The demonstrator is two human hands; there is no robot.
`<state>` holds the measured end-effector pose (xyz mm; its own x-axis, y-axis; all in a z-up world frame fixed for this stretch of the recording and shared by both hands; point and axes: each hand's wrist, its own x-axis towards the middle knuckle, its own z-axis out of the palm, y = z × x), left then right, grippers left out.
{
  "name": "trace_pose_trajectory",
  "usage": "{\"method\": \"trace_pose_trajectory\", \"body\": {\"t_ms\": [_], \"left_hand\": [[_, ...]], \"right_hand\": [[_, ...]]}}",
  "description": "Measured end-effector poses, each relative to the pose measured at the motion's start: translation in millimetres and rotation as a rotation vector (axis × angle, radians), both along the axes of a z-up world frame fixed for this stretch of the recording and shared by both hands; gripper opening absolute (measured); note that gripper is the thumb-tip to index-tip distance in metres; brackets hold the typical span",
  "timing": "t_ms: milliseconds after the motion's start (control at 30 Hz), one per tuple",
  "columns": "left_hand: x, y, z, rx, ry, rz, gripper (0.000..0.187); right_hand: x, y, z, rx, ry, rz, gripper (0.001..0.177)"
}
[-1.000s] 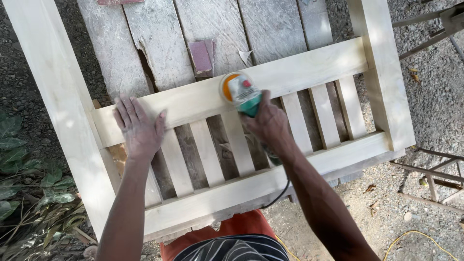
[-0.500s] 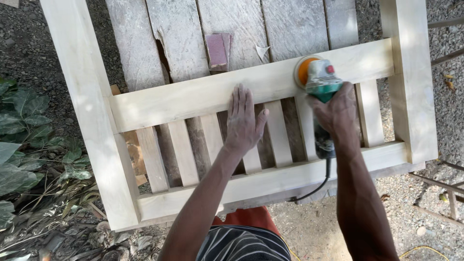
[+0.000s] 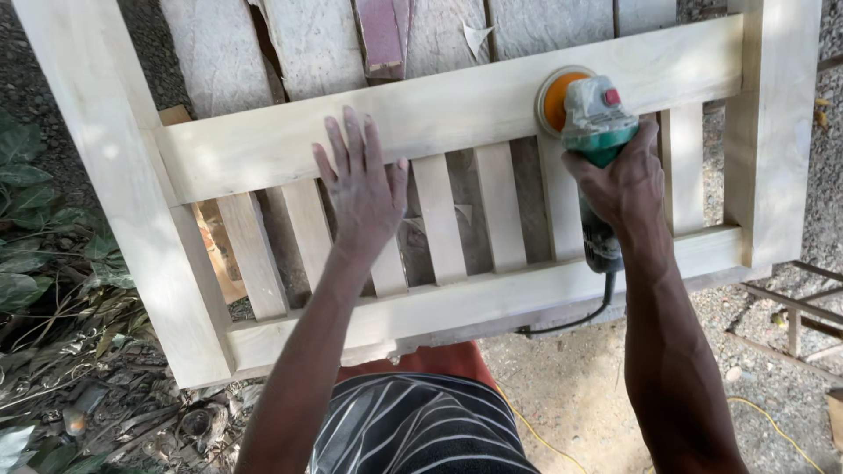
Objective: The person is sanding a wooden frame using a power sander, moving the tool across the surface of the slats and occasionally touching the wood by hand. The action takes place on a wooden workbench in an outdoor workshop.
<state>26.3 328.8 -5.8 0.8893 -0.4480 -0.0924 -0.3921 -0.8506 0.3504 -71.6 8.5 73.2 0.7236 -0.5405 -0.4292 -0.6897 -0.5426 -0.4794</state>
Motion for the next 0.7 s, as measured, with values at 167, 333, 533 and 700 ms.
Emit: {"method": "trace_pose_trajectory", "body": {"t_ms": [167,333,533,700], "left_hand": [[32,29,-15,0.082,0.018,0.036,0.077],[34,31,-16,0.167,0.081,0.048,0.077],[36,32,-14,0.220,0.097,0.035,0.080],[33,32,-17,0.232,0.095,0.053,0.079]], "right_hand": [[16,13,-17,-0.028,-0.044,0.082,0.071],[23,69,-9,0.011,0.028,0.168,0.069],[10,80,8,0.049,0.114,0.202,0.067],[-5,38,2,0.056,0.061,0.067,0.068]]}}
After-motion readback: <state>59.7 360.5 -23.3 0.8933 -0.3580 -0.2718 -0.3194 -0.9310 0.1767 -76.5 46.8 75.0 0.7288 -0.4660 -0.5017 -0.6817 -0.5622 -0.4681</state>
